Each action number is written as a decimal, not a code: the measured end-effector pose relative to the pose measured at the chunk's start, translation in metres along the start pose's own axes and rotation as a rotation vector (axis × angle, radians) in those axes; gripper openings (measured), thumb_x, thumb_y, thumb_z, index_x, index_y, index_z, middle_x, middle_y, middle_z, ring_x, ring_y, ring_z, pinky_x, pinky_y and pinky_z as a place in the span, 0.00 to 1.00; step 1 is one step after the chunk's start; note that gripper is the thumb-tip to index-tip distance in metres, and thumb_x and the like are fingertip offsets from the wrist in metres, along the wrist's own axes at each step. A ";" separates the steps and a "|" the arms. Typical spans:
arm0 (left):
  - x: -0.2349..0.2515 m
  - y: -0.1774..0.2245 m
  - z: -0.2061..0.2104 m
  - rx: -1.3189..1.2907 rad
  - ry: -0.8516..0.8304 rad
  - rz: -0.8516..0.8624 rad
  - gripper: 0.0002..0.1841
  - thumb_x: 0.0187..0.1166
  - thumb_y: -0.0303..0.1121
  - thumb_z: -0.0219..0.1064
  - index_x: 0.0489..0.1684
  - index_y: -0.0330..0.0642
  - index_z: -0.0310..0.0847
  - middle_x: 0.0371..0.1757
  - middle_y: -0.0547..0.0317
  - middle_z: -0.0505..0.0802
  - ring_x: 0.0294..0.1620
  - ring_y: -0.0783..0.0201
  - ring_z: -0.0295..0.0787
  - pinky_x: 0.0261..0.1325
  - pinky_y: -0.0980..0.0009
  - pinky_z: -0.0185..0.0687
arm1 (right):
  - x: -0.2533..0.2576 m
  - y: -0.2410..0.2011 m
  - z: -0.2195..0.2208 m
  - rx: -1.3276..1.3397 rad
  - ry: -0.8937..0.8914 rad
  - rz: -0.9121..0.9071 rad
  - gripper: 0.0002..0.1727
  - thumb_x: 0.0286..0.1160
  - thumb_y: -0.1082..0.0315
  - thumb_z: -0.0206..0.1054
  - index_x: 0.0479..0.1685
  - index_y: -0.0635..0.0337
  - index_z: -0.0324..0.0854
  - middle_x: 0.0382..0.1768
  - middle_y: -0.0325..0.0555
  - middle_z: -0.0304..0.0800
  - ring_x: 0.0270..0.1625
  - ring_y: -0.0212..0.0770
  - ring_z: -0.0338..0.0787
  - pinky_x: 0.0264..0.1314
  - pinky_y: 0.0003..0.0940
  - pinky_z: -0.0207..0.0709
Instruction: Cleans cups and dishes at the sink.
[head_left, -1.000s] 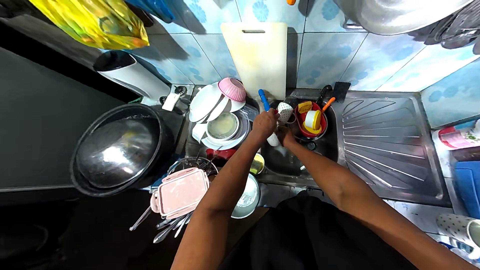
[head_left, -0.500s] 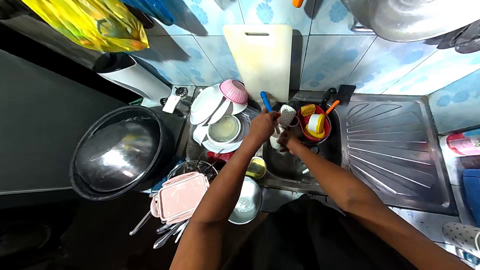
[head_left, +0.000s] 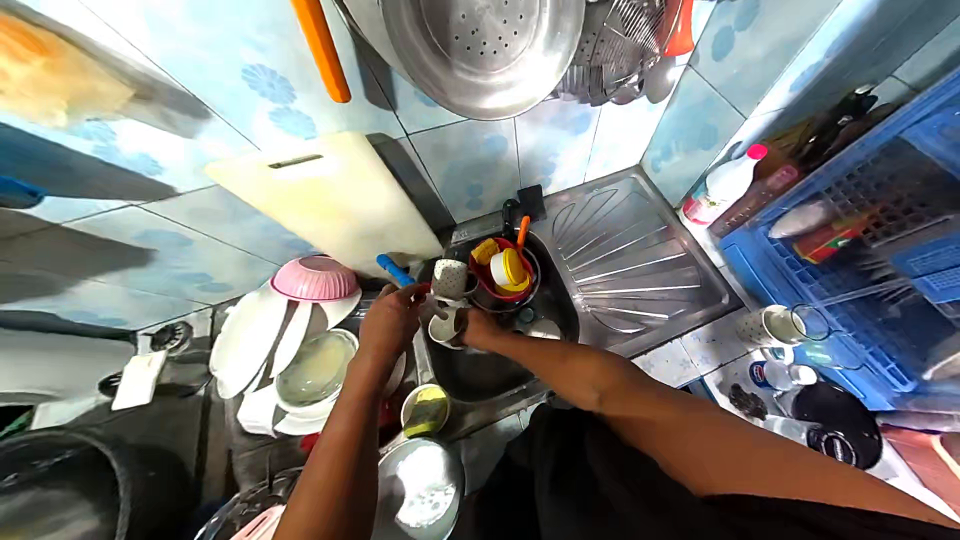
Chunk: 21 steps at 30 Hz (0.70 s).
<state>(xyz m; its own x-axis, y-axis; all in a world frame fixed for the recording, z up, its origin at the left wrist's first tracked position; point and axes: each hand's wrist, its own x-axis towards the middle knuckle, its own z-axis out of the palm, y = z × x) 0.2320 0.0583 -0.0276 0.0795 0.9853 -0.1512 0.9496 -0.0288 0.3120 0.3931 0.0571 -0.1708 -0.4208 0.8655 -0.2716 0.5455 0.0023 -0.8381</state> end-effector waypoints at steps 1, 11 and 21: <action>0.001 0.001 0.001 0.014 0.002 0.007 0.18 0.78 0.26 0.69 0.67 0.46 0.87 0.62 0.35 0.89 0.61 0.34 0.87 0.61 0.31 0.80 | -0.001 0.002 0.000 -0.009 -0.002 0.001 0.23 0.59 0.67 0.81 0.57 0.62 0.86 0.57 0.59 0.90 0.64 0.57 0.88 0.70 0.62 0.79; 0.021 -0.034 0.010 0.160 0.116 0.517 0.18 0.69 0.11 0.65 0.46 0.42 0.93 0.60 0.42 0.90 0.62 0.33 0.84 0.60 0.33 0.80 | -0.088 0.016 -0.051 -0.002 -0.019 -0.155 0.21 0.61 0.68 0.83 0.51 0.70 0.85 0.57 0.63 0.88 0.64 0.57 0.86 0.72 0.57 0.76; -0.020 0.175 0.161 -0.087 -0.183 0.628 0.22 0.79 0.29 0.67 0.73 0.39 0.82 0.73 0.37 0.85 0.75 0.38 0.80 0.75 0.39 0.76 | -0.260 0.074 -0.193 -0.317 0.235 0.115 0.15 0.64 0.70 0.81 0.49 0.60 0.86 0.45 0.55 0.93 0.49 0.57 0.94 0.56 0.65 0.86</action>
<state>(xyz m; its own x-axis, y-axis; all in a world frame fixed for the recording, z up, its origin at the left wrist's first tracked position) 0.4454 0.0061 -0.1208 0.6677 0.7411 -0.0704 0.6789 -0.5674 0.4659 0.6829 -0.0714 -0.0706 -0.1870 0.9599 -0.2089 0.7912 0.0212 -0.6112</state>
